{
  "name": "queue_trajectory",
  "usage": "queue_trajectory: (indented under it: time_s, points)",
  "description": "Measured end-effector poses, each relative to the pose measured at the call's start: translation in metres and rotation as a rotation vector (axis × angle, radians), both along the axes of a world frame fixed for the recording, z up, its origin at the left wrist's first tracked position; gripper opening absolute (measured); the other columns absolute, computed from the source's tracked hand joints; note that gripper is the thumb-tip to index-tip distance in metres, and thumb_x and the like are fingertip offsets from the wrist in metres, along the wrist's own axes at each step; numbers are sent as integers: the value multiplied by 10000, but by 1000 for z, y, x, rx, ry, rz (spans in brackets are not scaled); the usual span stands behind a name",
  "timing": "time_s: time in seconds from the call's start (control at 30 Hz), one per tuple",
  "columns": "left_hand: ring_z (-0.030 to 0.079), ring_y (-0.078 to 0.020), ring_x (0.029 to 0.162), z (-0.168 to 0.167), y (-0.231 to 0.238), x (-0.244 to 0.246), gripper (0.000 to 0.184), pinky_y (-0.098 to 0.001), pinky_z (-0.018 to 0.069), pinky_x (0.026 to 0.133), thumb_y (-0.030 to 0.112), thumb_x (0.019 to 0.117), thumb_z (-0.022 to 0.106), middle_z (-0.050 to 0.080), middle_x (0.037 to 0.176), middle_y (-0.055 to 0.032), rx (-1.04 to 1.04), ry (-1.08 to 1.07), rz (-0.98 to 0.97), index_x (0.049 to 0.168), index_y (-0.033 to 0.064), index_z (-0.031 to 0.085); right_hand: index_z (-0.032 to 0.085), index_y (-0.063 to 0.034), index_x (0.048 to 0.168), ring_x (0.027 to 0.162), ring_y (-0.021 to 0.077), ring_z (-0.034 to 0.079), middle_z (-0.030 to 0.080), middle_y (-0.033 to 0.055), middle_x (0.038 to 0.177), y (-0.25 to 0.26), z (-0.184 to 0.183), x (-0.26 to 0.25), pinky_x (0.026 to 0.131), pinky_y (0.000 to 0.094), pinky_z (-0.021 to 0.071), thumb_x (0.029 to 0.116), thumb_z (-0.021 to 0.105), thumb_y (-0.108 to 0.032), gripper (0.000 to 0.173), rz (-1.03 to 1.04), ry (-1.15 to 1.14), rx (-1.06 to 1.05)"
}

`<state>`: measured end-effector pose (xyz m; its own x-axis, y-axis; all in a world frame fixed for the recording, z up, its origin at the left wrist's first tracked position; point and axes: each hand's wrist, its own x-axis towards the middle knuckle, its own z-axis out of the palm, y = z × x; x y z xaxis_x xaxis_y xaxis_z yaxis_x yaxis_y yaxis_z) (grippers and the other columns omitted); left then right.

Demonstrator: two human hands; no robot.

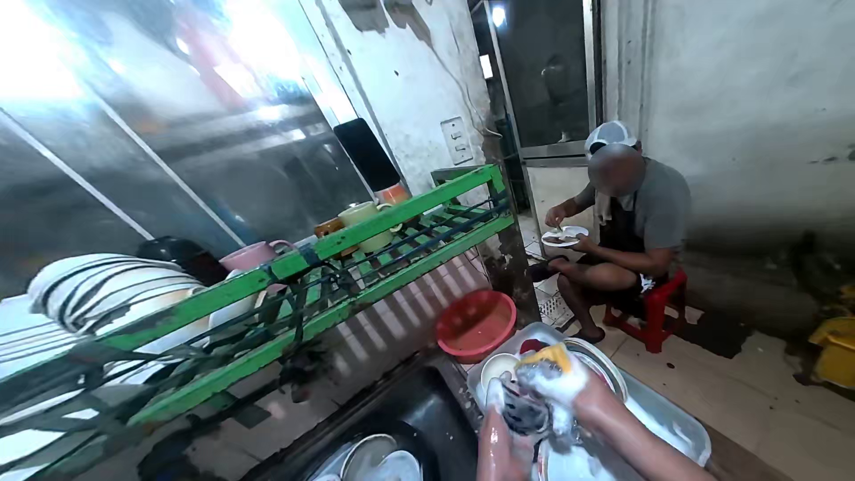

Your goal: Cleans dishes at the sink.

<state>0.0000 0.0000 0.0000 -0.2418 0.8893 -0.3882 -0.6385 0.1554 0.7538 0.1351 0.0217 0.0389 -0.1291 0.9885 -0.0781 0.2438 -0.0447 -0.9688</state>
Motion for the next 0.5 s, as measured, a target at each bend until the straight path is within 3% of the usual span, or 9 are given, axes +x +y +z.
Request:
queue_trajectory:
  time_s: [0.07, 0.13, 0.2, 0.23, 0.27, 0.33, 0.37, 0.43, 0.5]
  points:
    - [638, -208, 1013, -5, -1, -10, 369, -398, 566, 843, 183, 1118, 300, 612, 1175, -162, 111, 323, -32, 1364, -12, 495, 474, -16, 1449, 1146, 185, 633, 636, 152, 1272, 11, -9, 4, 993, 372, 527, 963, 690, -211, 566, -16, 142, -146]
    - [586, -173, 1226, -10, 0, -18, 415, -347, 490, 1039, 79, 1027, 424, 584, 1379, -179, 317, 709, -145, 1407, -58, 519, 511, -16, 1418, 1143, 234, 627, 635, 175, 1261, 24, -20, 9, 992, 434, 517, 982, 652, -249, 514, 46, -22, -228]
    - [564, -227, 1314, -15, 1, -13, 382, -384, 436, 1129, 77, 962, 534, 604, 1383, -221, 509, 1037, -216, 1295, -85, 630, 552, -10, 1388, 1160, 307, 613, 630, 215, 1268, 27, -21, 7, 1009, 512, 482, 1012, 612, -303, 480, 128, -188, -301]
    - [570, -256, 1313, -21, -1, -7, 371, -396, 429, 1137, 64, 938, 546, 619, 1356, -244, 583, 1096, -198, 1251, -105, 653, 552, -7, 1387, 1166, 313, 600, 620, 221, 1274, 21, -13, 3, 1014, 516, 465, 1045, 560, -317, 462, 154, -209, -312]
    - [582, -260, 1277, -28, -4, -3, 365, -388, 438, 1121, 38, 935, 526, 623, 1315, -268, 586, 1060, -153, 1232, -146, 630, 550, -19, 1396, 1180, 298, 596, 619, 208, 1283, 14, -5, -1, 1026, 502, 462, 1057, 542, -325, 456, 155, -186, -295]
    - [595, -255, 1204, -26, -10, -2, 379, -381, 466, 1069, 3, 991, 423, 603, 1280, -286, 381, 912, -127, 1307, -179, 526, 518, -16, 1445, 1268, 308, 584, 611, 215, 1350, -4, 1, -9, 1093, 497, 446, 1043, 566, -242, 464, 180, -201, -151]
    - [623, -238, 1135, -16, -10, -5, 345, -375, 495, 1016, 24, 1049, 382, 634, 1220, -257, 272, 838, -161, 1294, -151, 550, 520, 9, 1439, 1277, 332, 590, 618, 231, 1347, -15, -1, -12, 1101, 513, 447, 1012, 610, -219, 492, 231, -259, -6]
    - [687, -156, 911, -6, 8, -20, 369, -344, 579, 837, 132, 1090, 331, 713, 991, -117, 170, 594, -357, 1130, -33, 659, 629, 25, 1310, 1214, 376, 632, 675, 235, 1251, -32, -17, -12, 1052, 554, 488, 958, 683, -252, 452, 364, -400, 384]
    - [694, -149, 890, 2, 16, -27, 386, -343, 580, 827, 154, 1095, 336, 727, 967, -90, 154, 573, -489, 1099, -6, 686, 666, 11, 1258, 1188, 372, 656, 704, 211, 1213, -32, -29, -8, 1032, 551, 509, 944, 702, -258, 415, 415, -430, 554]
